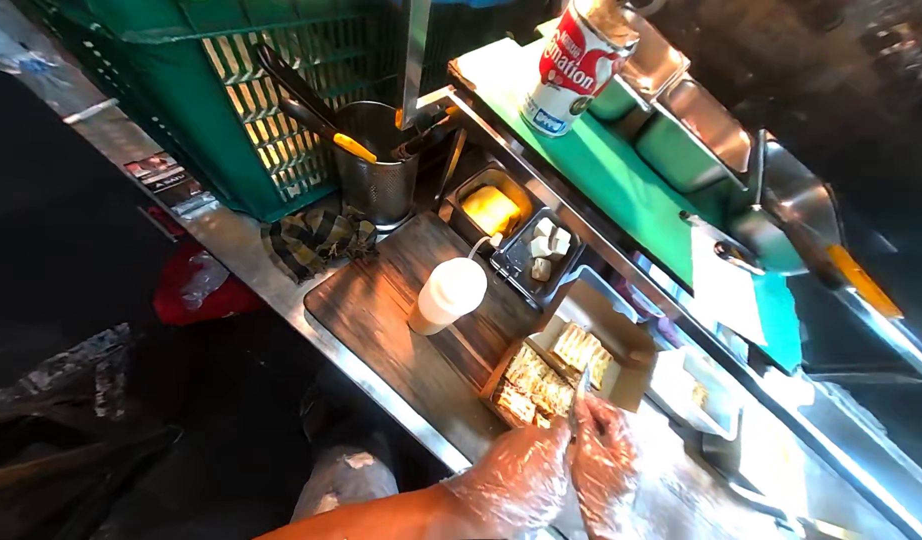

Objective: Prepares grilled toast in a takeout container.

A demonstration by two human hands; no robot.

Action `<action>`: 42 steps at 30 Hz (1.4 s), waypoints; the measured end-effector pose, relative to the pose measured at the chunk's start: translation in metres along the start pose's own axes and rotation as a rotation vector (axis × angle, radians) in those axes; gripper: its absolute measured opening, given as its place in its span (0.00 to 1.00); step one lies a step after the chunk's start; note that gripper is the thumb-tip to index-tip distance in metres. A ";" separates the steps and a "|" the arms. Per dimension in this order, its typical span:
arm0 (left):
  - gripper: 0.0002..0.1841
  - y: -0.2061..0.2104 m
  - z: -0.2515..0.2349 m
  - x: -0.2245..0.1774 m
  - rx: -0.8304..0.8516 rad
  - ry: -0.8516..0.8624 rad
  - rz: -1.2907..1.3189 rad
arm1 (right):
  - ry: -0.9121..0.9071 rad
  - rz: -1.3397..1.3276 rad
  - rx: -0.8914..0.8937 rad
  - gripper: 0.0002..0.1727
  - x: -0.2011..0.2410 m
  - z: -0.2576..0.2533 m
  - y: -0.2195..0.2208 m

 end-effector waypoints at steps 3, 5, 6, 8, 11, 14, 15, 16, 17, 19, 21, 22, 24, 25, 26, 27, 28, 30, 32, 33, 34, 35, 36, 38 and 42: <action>0.16 -0.007 -0.001 -0.002 0.018 -0.021 -0.025 | 0.026 0.073 0.033 0.10 -0.011 -0.023 0.013; 0.16 -0.014 0.001 0.002 0.004 -0.039 -0.019 | -0.008 0.006 0.037 0.08 0.001 -0.014 0.013; 0.16 -0.016 0.002 0.005 -0.016 -0.046 -0.025 | -0.037 -0.024 0.032 0.08 0.009 -0.005 0.013; 0.16 -0.012 0.005 0.006 -0.044 -0.046 -0.032 | -0.054 0.000 0.020 0.08 0.007 -0.002 0.016; 0.15 -0.009 0.006 0.004 -0.048 -0.045 0.034 | 0.079 0.071 0.078 0.09 -0.005 -0.030 0.009; 0.15 -0.010 0.009 0.008 -0.091 -0.062 0.183 | -0.021 -0.014 -0.014 0.09 0.015 -0.023 -0.024; 0.15 -0.008 0.010 0.008 -0.092 -0.069 0.201 | -0.073 -0.030 -0.006 0.09 0.016 -0.014 -0.025; 0.15 -0.006 0.010 0.008 -0.090 -0.066 0.206 | -0.096 -0.020 0.048 0.09 0.010 -0.006 -0.019; 0.15 -0.002 0.011 0.006 -0.074 -0.066 0.204 | -0.110 0.014 0.103 0.09 0.002 0.002 -0.012; 0.15 0.003 0.011 0.009 -0.065 -0.074 0.219 | -0.175 0.082 0.020 0.10 0.002 0.010 -0.016; 0.15 0.004 0.010 0.014 -0.076 -0.080 0.233 | -0.211 0.088 -0.017 0.09 0.010 0.016 -0.018; 0.14 0.008 0.011 0.015 -0.074 -0.078 0.244 | -0.203 0.093 0.029 0.09 0.007 0.022 -0.015; 0.14 0.012 0.012 0.015 -0.063 -0.071 0.272 | -0.190 0.078 0.044 0.09 0.003 0.027 -0.013; 0.14 0.011 0.010 0.015 -0.071 -0.061 0.288 | -0.191 0.052 0.036 0.09 0.004 0.024 -0.014; 0.13 0.011 0.009 0.017 -0.079 -0.060 0.311 | -0.200 0.025 0.046 0.08 0.003 0.025 -0.013; 0.13 0.014 0.011 0.020 -0.083 -0.067 0.338 | -0.207 0.009 0.072 0.08 0.000 0.030 -0.012; 0.13 0.016 0.013 0.022 -0.089 -0.083 0.377 | -0.221 0.027 0.084 0.10 -0.003 0.036 -0.012; 0.12 0.015 0.013 0.029 -0.109 -0.117 0.452 | -0.267 0.131 0.055 0.15 0.002 0.041 -0.014; 0.11 0.010 0.014 0.036 -0.140 -0.109 0.515 | -0.300 0.196 0.032 0.18 0.012 0.048 -0.015; 0.10 0.008 0.015 0.038 -0.157 -0.091 0.547 | -0.318 0.190 0.018 0.19 0.017 0.051 -0.016; 0.09 0.004 0.015 0.039 -0.169 -0.070 0.577 | -0.333 0.152 0.009 0.19 0.021 0.052 -0.018; 0.08 0.001 0.015 0.038 -0.176 -0.048 0.610 | -0.336 0.087 0.004 0.19 0.025 0.050 -0.020; 0.08 -0.002 0.015 0.038 -0.184 -0.029 0.645 | -0.333 0.008 -0.005 0.18 0.027 0.046 -0.021; 0.07 -0.007 0.015 0.041 -0.228 -0.027 0.702 | -0.293 -0.151 -0.007 0.19 0.027 0.028 -0.025; 0.08 -0.027 0.017 0.044 -0.341 0.034 0.747 | -0.064 0.117 0.165 0.22 0.009 -0.043 -0.010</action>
Point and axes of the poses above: each hand's wrist, its own z-axis away from the middle knuckle, its own y-axis out of the palm, x = y × z, the point moved 7 cm from there along -z, towards the middle knuckle, and after that the axes turned 9 degrees about y, right-handed, at the moved point
